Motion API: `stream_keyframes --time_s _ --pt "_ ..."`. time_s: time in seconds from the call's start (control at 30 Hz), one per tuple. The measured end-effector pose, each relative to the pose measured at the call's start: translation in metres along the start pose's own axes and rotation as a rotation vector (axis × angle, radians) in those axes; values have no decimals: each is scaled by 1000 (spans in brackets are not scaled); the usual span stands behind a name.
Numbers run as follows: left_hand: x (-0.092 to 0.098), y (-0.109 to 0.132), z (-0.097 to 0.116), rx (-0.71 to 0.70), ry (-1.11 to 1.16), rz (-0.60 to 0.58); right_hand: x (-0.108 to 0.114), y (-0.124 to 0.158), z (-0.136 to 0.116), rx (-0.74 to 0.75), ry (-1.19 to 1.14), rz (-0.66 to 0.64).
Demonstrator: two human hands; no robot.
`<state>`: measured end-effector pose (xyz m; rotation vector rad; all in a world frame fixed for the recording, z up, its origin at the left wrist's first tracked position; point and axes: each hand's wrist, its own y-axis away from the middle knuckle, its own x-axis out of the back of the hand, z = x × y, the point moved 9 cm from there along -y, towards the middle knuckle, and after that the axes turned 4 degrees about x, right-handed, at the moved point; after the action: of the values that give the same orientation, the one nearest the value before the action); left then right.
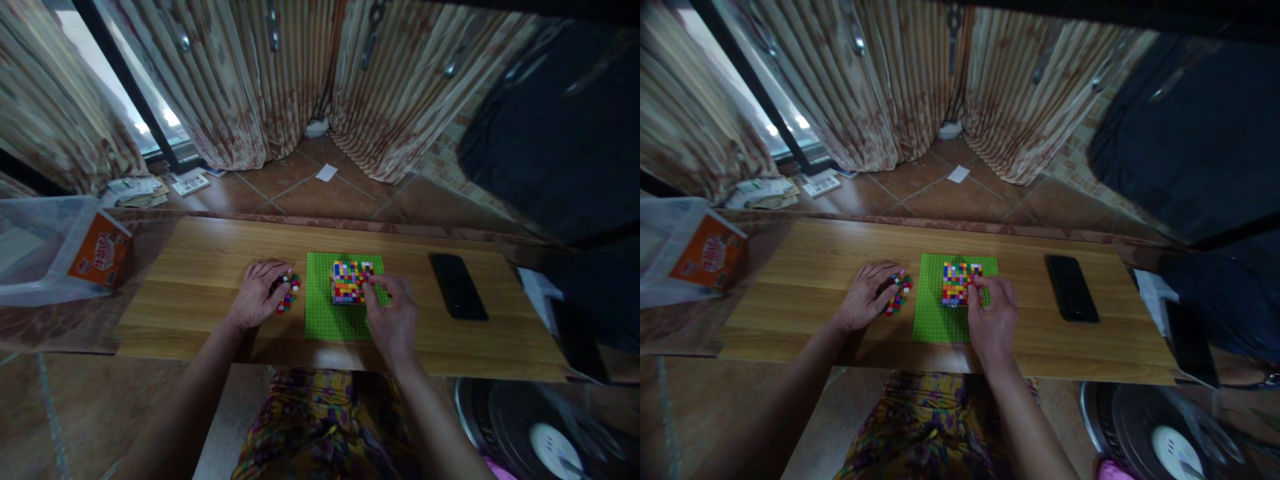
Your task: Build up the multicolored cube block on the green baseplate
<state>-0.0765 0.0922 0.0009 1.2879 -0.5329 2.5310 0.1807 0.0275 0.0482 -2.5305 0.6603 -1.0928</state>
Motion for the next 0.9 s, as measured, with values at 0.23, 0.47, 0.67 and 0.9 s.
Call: stream_keyframes --time_s 0.23,0.47,0.67,0.9 --pt "0 0 0 1 0 6 -7 -2 10 -26 -17 51" --pt "-1 1 -1 -16 -2 9 -17 1 20 -97 -63 49" --pt "-1 1 -1 -5 -11 2 -22 2 24 -112 -129 30" --pt "-1 0 -1 1 -2 0 -26 3 29 -164 -213 17"
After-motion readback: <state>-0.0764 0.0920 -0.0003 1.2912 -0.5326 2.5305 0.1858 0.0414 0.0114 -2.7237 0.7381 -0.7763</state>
